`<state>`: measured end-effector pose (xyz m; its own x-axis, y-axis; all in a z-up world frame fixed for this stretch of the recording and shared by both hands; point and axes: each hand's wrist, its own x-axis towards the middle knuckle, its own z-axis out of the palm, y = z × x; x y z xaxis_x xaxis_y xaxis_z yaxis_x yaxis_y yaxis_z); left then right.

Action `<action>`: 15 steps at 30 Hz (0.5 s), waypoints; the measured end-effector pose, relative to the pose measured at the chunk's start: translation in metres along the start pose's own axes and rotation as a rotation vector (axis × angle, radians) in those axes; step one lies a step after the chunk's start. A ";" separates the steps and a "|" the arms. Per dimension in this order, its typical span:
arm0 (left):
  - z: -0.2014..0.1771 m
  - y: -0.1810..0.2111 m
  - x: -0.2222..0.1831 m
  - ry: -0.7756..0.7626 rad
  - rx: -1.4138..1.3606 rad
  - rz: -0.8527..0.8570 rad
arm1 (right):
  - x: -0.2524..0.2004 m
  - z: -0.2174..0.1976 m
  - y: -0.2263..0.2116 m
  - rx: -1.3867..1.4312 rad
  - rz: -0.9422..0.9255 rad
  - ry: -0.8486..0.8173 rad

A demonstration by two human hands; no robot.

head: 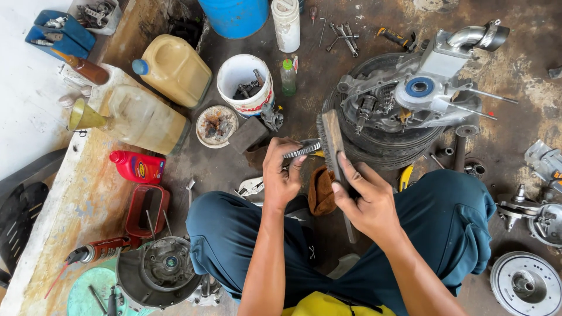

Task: Inspecting a motorcycle gear and attempting to fit it into the engine crankcase housing.

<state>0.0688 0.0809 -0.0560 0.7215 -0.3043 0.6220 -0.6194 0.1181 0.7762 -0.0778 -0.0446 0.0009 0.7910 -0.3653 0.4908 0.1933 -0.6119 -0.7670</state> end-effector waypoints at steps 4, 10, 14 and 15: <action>-0.002 0.003 0.000 -0.027 0.011 -0.039 | -0.001 0.006 -0.004 -0.047 -0.030 -0.003; 0.000 0.009 0.001 -0.186 0.146 -0.071 | -0.011 0.013 -0.004 -0.251 -0.115 0.015; 0.006 0.002 -0.006 -0.228 0.226 -0.058 | 0.013 0.025 0.003 -0.356 -0.172 -0.008; 0.009 0.002 -0.008 -0.231 0.265 -0.037 | 0.024 0.028 0.006 -0.353 -0.200 -0.008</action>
<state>0.0589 0.0752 -0.0599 0.6744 -0.5131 0.5309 -0.6751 -0.1374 0.7248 -0.0416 -0.0372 -0.0036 0.7628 -0.2097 0.6116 0.1340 -0.8741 -0.4668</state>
